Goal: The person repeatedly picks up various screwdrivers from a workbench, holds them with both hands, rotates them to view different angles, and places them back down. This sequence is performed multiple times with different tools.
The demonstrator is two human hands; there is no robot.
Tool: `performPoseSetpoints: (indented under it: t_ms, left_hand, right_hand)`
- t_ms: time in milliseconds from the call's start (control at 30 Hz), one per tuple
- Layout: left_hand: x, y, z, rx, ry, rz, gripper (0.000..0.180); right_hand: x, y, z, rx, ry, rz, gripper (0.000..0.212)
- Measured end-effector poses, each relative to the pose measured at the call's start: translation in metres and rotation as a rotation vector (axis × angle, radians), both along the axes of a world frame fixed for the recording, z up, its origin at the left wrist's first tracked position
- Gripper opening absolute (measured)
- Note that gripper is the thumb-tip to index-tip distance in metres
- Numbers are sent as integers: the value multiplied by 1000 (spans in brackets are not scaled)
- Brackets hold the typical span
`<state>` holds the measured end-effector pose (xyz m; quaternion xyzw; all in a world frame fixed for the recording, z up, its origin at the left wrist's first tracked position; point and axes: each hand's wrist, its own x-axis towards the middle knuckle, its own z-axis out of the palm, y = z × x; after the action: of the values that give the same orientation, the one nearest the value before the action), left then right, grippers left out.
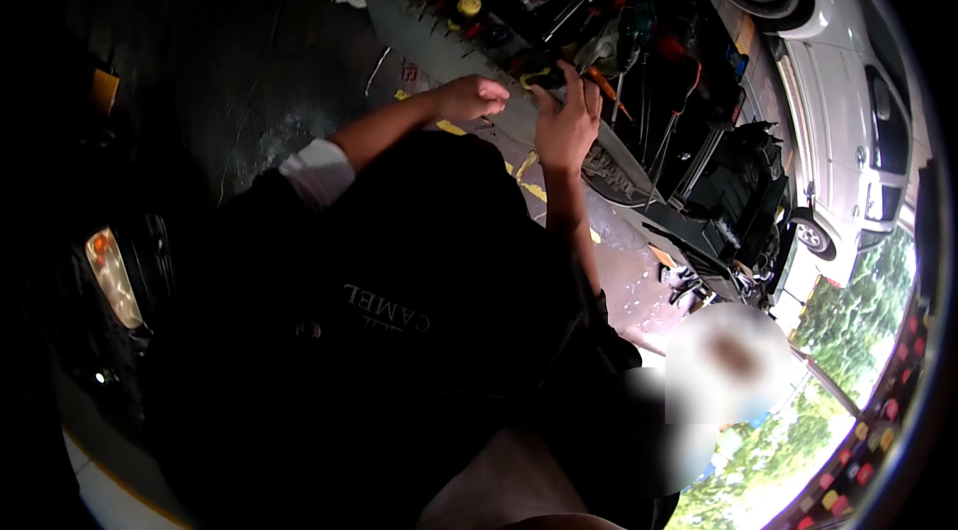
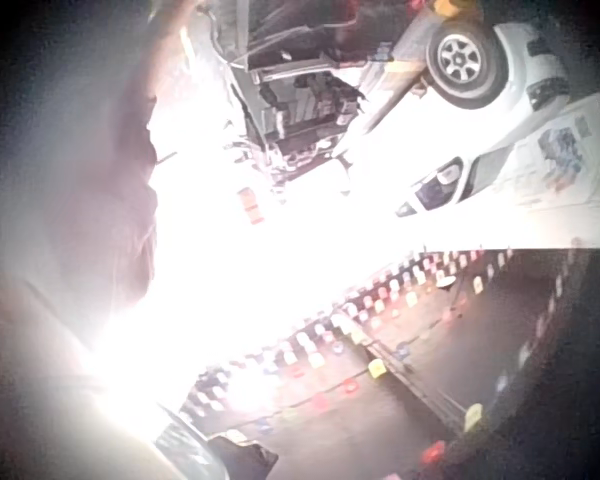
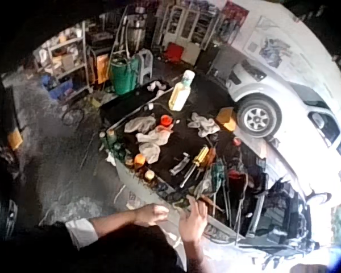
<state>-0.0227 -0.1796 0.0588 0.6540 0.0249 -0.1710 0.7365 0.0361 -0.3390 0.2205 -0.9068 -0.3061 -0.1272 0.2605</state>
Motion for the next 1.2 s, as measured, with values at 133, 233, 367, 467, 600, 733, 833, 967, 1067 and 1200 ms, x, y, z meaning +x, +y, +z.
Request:
performPoseSetpoints:
  t_ms: [133, 233, 367, 467, 600, 733, 833, 967, 1067, 1200]
  left_hand:
    - [-16, 19, 97, 309, -132, -141, 37]
    - [-17, 31, 154, 358, -174, -89, 28]
    - [0, 41, 188, 240, -372, 150, 21]
    - [19, 47, 202, 404, -362, 267, 19]
    - [47, 45, 207, 565, -408, 267, 18]
    - [88, 42, 197, 906, -526, 281, 19]
    - [129, 48, 185, 1050, -565, 320, 19]
    - [174, 59, 177, 1111, -517, 161, 40]
    - [198, 65, 171, 1181, -437, 38, 57]
    - [208, 65, 182, 1200, -320, -121, 87]
  right_hand:
    - [-1, -4, -1, 17, 53, -24, 50]
    - [-4, -2, 6, 64, 166, -54, 51]
    - [-3, -4, 6, 141, 224, -74, 49]
    - [-5, -5, 18, 182, 241, -63, 46]
    - [-7, -13, 22, 321, 264, -60, 33]
    - [-10, -26, 19, 327, 313, -111, 24]
    - [-16, -34, 21, 372, 328, -143, 20]
    - [-21, -44, 13, 423, 299, -177, 16]
    - [-22, -48, 11, 449, 298, -204, 15]
    - [-27, -55, 14, 466, 316, -262, 15]
